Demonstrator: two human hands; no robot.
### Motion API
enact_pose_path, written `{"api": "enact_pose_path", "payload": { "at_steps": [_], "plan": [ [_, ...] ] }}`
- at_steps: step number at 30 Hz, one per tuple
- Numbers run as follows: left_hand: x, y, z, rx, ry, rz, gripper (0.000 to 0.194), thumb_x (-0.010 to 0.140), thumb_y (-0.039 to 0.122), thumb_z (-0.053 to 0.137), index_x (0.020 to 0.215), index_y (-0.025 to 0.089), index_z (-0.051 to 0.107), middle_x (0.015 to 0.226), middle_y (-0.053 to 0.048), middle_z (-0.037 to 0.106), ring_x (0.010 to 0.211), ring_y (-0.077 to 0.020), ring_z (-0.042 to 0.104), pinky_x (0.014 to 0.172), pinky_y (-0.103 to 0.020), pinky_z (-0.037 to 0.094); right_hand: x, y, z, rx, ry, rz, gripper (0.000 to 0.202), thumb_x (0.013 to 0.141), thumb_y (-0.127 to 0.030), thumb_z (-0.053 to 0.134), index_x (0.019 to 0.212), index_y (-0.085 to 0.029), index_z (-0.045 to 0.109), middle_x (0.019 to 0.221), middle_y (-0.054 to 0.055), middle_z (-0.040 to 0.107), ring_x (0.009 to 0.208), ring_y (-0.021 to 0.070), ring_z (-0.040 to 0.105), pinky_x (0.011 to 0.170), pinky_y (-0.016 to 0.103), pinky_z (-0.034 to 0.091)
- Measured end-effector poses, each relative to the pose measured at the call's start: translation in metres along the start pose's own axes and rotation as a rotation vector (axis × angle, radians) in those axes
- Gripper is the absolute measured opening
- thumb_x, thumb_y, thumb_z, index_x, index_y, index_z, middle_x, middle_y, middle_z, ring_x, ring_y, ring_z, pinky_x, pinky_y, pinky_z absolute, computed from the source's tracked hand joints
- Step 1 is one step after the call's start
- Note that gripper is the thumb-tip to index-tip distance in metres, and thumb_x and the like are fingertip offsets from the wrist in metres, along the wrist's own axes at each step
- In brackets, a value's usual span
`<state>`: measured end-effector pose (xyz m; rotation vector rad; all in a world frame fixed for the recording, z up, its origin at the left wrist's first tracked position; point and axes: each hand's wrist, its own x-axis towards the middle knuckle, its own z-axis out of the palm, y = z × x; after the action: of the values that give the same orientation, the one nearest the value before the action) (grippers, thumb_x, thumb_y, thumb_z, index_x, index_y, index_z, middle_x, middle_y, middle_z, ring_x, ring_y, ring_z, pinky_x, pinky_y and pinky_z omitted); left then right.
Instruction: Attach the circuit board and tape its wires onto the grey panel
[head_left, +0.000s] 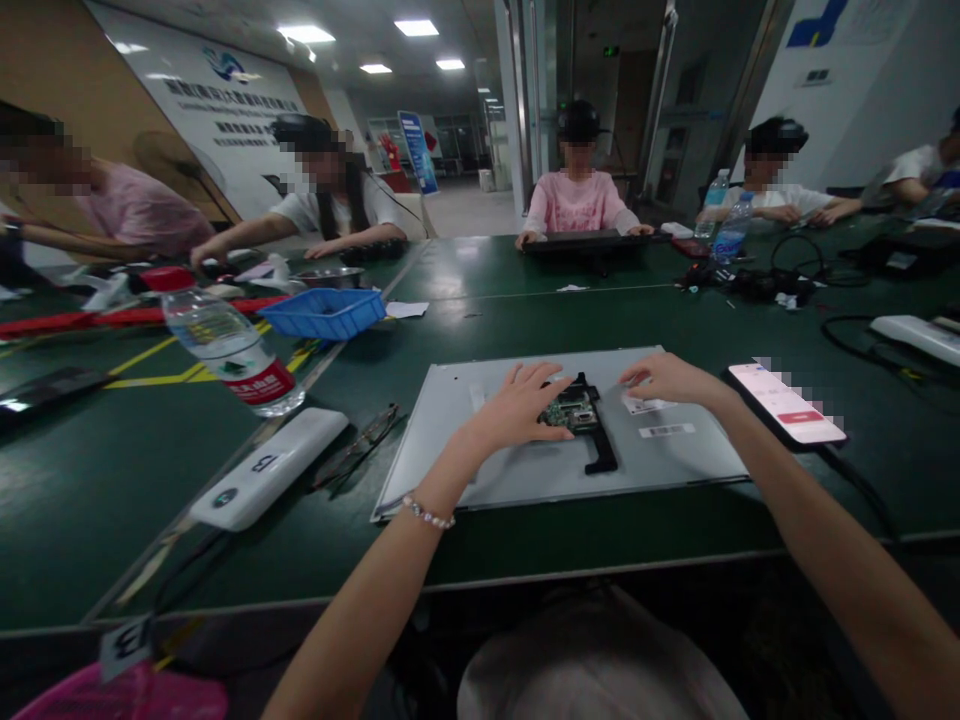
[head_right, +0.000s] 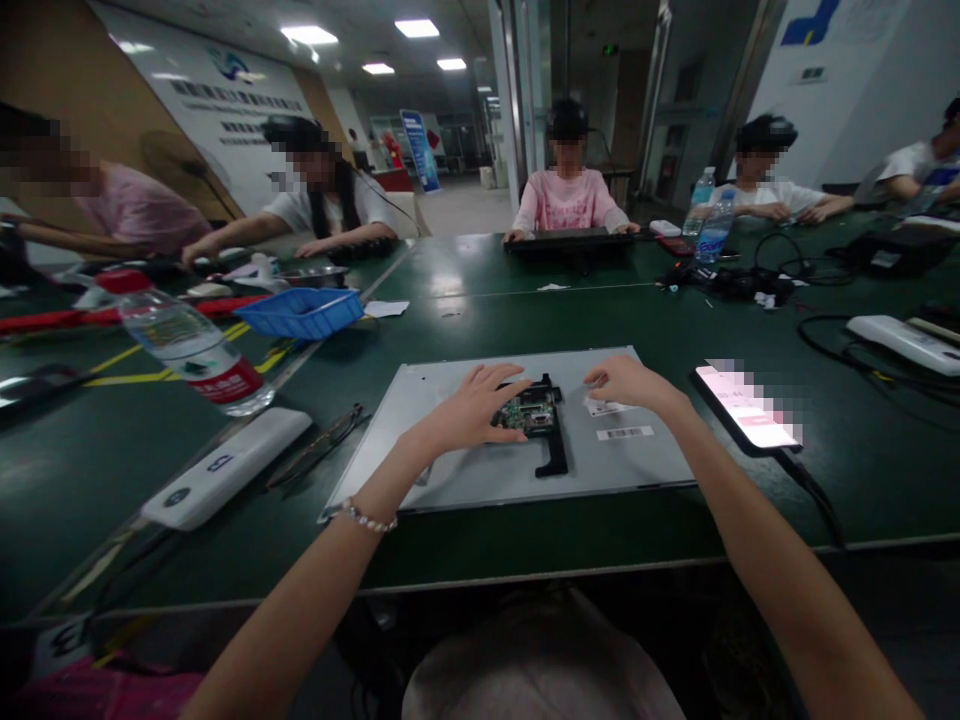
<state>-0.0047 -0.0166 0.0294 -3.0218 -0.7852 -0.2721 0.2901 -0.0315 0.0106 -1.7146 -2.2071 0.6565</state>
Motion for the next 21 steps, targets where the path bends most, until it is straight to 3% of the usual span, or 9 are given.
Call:
{"api": "enact_pose_path", "payload": {
  "at_steps": [6,11,15,21],
  "plan": [
    [0.004,0.012,0.002,-0.043,0.0,0.108,0.066,0.08,0.057,0.058,0.134,0.022,0.043,0.134,-0.011,0.045,0.125,-0.0286,0.038,0.106,-0.043,0.027,0.0,0.004,0.004,0.02,-0.113,0.027,0.032,0.069,-0.024,0.065,0.099,-0.017,0.069,0.098,0.007,0.07,0.088,0.0214,0.064,0.077,0.03,0.049],
    [0.005,0.018,0.006,-0.078,-0.021,0.137,0.061,0.087,0.047,0.054,0.139,0.021,0.036,0.137,-0.012,0.044,0.125,-0.0264,0.041,0.104,-0.041,0.032,-0.002,-0.002,0.005,-0.027,-0.095,0.028,0.018,0.067,-0.02,0.062,0.084,-0.017,0.07,0.087,0.006,0.07,0.079,0.02,0.064,0.07,0.028,0.047],
    [0.007,0.019,0.008,-0.093,-0.056,0.161,0.051,0.089,0.039,0.052,0.135,0.019,0.042,0.135,-0.012,0.047,0.123,-0.0248,0.045,0.104,-0.039,0.033,-0.005,-0.005,0.0,-0.013,-0.078,0.052,0.015,0.069,-0.023,0.062,0.081,-0.017,0.07,0.085,0.006,0.07,0.079,0.0202,0.064,0.069,0.027,0.047],
    [0.009,0.017,0.01,-0.163,-0.07,0.186,0.044,0.09,0.03,0.052,0.131,0.019,0.047,0.132,-0.01,0.052,0.121,-0.0212,0.048,0.104,-0.037,0.035,-0.009,-0.019,0.0,0.379,-0.141,0.05,0.023,0.077,-0.034,0.061,0.088,-0.014,0.065,0.078,0.008,0.07,0.07,0.017,0.065,0.065,0.028,0.052]
  ]
}}
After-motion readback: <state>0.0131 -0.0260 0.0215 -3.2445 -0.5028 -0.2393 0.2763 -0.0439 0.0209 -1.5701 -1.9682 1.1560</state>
